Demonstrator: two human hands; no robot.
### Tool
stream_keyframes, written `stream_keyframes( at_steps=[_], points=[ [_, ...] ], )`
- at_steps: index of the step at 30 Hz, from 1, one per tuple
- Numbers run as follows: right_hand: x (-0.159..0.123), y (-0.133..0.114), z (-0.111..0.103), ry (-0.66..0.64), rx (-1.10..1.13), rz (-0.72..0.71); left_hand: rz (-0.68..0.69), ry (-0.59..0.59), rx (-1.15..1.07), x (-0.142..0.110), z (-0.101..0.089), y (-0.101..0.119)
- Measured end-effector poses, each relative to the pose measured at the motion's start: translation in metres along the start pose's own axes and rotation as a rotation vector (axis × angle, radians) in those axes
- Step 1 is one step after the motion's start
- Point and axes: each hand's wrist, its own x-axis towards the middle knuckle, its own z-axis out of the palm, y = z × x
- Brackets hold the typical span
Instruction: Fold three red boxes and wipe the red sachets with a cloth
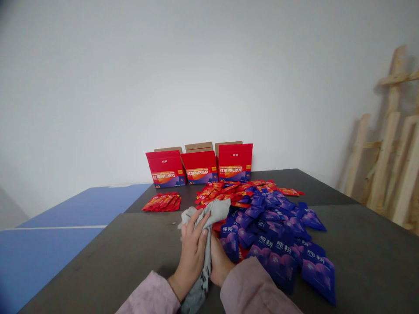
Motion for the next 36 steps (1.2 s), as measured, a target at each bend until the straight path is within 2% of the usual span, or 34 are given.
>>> stream_keyframes(
  at_steps=[4, 7, 10, 13, 17, 20, 23, 27, 29, 33, 36],
  points=[
    [-0.001, 0.001, 0.011, -0.092, 0.103, 0.233, -0.039, 0.128, 0.064, 0.012, -0.003, -0.020],
    [-0.002, 0.002, 0.012, -0.146, 0.143, 0.277, -0.122, 0.200, 0.091, 0.021, -0.002, -0.040],
    [-0.001, 0.005, 0.007, -0.203, 0.175, 0.315, -0.188, 0.224, 0.100, 0.029, -0.002, -0.060],
    [0.003, 0.005, -0.001, -0.206, 0.199, 0.287, -0.211, 0.243, 0.064, 0.034, -0.007, -0.071],
    [0.011, 0.003, -0.005, -0.060, 0.204, 0.165, -0.155, 0.289, 0.026, 0.024, -0.008, -0.057],
    [0.015, 0.001, -0.004, 0.063, 0.202, 0.134, -0.058, 0.188, 0.054, 0.011, 0.000, -0.034],
    [0.015, 0.000, -0.005, 0.056, 0.183, 0.144, -0.039, 0.105, 0.073, 0.008, 0.007, -0.027],
    [0.011, -0.003, -0.005, -0.064, 0.097, 0.161, -0.146, 0.228, -0.078, 0.021, 0.003, -0.046],
    [0.010, -0.005, -0.005, -0.055, 0.028, 0.146, -0.234, 0.249, -0.242, 0.026, -0.004, -0.055],
    [0.011, -0.012, -0.004, 0.083, -0.054, 0.059, -0.374, 0.127, -0.496, 0.024, -0.011, -0.047],
    [0.011, -0.016, -0.005, 0.157, -0.086, -0.030, -0.364, 0.048, -0.558, 0.015, -0.001, -0.035]
  ],
)
